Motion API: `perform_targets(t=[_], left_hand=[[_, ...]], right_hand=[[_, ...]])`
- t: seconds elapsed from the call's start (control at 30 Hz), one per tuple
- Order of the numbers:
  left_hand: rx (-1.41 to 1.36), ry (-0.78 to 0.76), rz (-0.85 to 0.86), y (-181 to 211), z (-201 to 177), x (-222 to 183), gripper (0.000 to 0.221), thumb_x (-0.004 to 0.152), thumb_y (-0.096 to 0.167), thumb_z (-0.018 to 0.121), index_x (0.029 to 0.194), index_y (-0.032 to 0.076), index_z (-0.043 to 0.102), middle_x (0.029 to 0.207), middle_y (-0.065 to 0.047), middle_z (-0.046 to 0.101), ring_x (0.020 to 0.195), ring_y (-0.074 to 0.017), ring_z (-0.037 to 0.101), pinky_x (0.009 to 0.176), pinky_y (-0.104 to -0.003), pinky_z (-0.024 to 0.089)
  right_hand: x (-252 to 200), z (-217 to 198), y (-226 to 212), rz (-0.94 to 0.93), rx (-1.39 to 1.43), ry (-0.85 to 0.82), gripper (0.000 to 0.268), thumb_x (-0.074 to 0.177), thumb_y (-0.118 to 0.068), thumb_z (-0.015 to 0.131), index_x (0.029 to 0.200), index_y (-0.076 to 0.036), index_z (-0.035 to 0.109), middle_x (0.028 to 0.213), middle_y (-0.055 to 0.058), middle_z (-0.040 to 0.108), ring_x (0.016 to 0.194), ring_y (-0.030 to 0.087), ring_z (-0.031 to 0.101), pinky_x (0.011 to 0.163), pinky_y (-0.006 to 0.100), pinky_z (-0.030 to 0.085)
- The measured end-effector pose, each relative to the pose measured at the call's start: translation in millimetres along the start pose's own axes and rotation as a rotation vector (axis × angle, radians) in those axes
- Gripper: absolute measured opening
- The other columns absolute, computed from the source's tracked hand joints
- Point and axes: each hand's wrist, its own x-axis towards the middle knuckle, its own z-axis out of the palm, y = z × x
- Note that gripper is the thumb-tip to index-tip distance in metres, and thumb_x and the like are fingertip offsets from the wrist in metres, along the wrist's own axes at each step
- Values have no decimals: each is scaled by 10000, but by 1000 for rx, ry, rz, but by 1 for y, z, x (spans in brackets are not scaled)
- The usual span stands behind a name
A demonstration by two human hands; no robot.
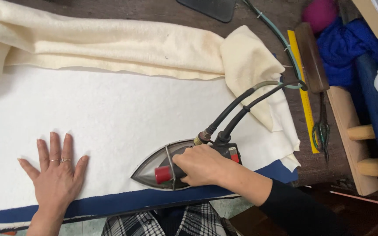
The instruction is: Ironing a piece of white fabric on a workbench using a steam iron
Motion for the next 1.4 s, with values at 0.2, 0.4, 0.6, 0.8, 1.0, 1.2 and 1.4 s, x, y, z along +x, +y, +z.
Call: perform_targets(t=[0.2, 0.4, 0.6, 0.8, 1.0, 1.2, 1.4], left_hand=[[-15, 15, 13, -2, 1, -1, 727, 905, 582, 275, 1528, 209, 228, 1627, -62, 139, 1493, -353, 65, 1059, -740, -17], [-21, -26, -15, 2, -3, 1, 732, 910, 619, 229, 1528, 226, 196, 1626, -43, 105, 1495, -323, 23, 1069, -713, -49], [-4, -1, -4, -1, 1, 0, 735, 909, 603, 257, 1526, 203, 235, 1622, -72, 155, 1494, -351, 63, 1067, -730, -29], [-53, -26, 32, -17, 5, -1, 726, 887, 574, 305, 1525, 242, 201, 1623, -48, 112, 1495, -315, 38, 1073, -706, -50], [-43, -25, -165, -60, -35, -10, 804, 877, 682, 197, 1531, 218, 140, 1614, -74, 50, 1478, -329, -17, 1061, -700, -84], [-42, 23, -238, -108, -30, -14, 778, 898, 644, 242, 1537, 201, 205, 1618, -122, 130, 1486, -368, 39, 1043, -732, -58], [-18, 120, -202, -109, -23, -18, 747, 908, 590, 297, 1528, 176, 263, 1622, -123, 174, 1495, -384, 68, 1035, -765, -40]], right_hand=[[-4, 11, 7, -30, -46, -23, 214, 788, -288, 635, 859, -98, 566, 826, 151, 674, 732, 417, 644, 587, 524, 479], [-12, 12, 11, -36, -11, -19, 169, 784, -221, 638, 771, -117, 504, 671, 80, 619, 586, 326, 600, 525, 442, 456], [-13, 9, 9, -24, -14, -51, 167, 803, -228, 651, 831, -110, 536, 739, 94, 653, 658, 337, 633, 594, 456, 490], [-39, 14, 25, 54, 90, -74, 95, 834, -123, 636, 820, -122, 542, 691, 31, 622, 568, 196, 605, 562, 328, 520], [-67, 42, 52, 147, 68, 42, 138, 812, -266, 682, 838, -198, 564, 590, -14, 625, 515, 214, 594, 543, 347, 484], [-50, 37, 37, 245, 129, 72, 239, 838, -354, 689, 779, -199, 517, 561, -10, 568, 501, 210, 540, 510, 343, 438], [5, -5, -25, 144, 179, 56, 315, 888, -402, 657, 976, -126, 532, 800, 118, 675, 753, 336, 668, 627, 459, 502]])
